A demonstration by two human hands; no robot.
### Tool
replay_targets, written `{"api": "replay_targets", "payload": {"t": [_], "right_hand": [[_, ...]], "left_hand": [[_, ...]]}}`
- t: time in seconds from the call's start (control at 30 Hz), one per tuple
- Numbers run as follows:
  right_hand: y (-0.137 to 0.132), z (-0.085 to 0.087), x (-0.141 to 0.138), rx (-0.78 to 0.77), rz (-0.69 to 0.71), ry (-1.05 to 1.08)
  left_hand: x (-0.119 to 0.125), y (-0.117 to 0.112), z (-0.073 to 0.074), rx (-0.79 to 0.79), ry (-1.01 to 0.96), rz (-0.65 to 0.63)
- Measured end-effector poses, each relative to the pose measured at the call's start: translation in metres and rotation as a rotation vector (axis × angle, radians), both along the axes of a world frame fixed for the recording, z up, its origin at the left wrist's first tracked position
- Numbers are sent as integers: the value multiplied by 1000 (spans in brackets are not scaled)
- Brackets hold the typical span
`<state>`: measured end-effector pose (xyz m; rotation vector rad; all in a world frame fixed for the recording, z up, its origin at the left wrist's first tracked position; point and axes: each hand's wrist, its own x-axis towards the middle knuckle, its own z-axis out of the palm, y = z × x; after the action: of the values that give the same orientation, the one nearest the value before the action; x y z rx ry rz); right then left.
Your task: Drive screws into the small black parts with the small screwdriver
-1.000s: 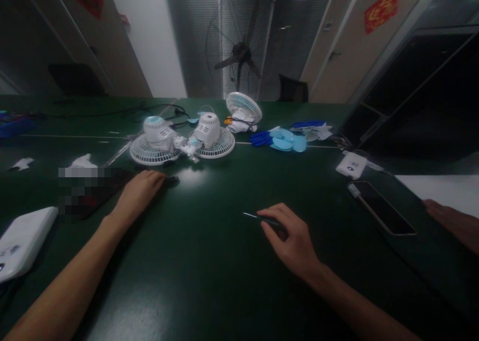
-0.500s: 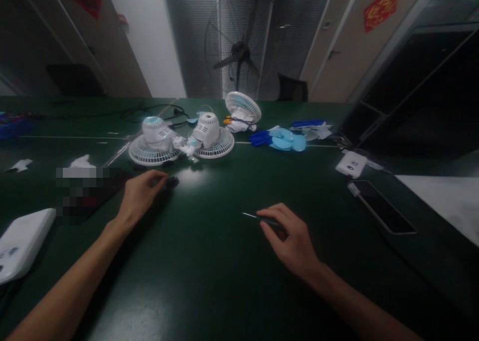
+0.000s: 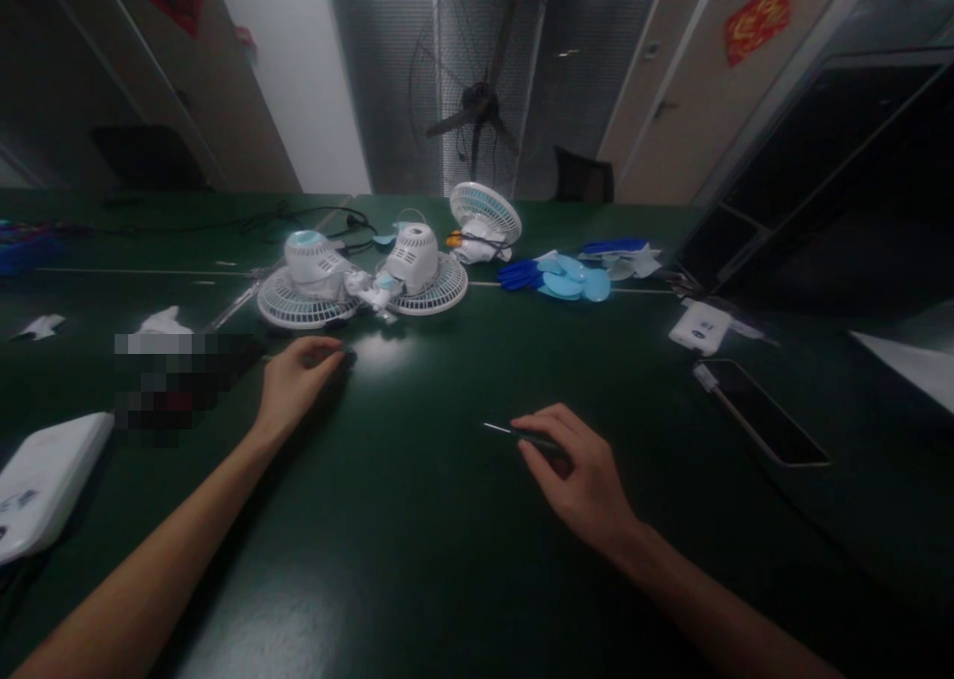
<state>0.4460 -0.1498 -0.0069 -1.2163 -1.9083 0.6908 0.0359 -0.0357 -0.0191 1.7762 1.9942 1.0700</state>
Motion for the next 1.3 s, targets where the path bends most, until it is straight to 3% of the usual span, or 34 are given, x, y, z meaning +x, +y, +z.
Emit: {"api": "replay_targets", "payload": {"t": [0.1, 0.2, 0.33, 0.5, 0.6, 1.3], "right_hand": [[0, 0, 0, -6, 0, 3], [0, 0, 0, -5, 6, -5], [0, 2, 0, -6, 52, -16], [-2, 7, -2, 42, 166, -87], [-3, 8, -3, 79, 192, -128], [-3, 0, -8, 184, 254, -201]], "left_hand": [[0, 1, 0, -13, 68, -21], [4, -1, 3, -32, 96, -123], [29, -15, 9, -80, 67, -408], [87, -50, 16, -196, -25, -822], [111, -66, 16, -193, -61, -976], [122, -74, 14, -208, -88, -1078]]}}
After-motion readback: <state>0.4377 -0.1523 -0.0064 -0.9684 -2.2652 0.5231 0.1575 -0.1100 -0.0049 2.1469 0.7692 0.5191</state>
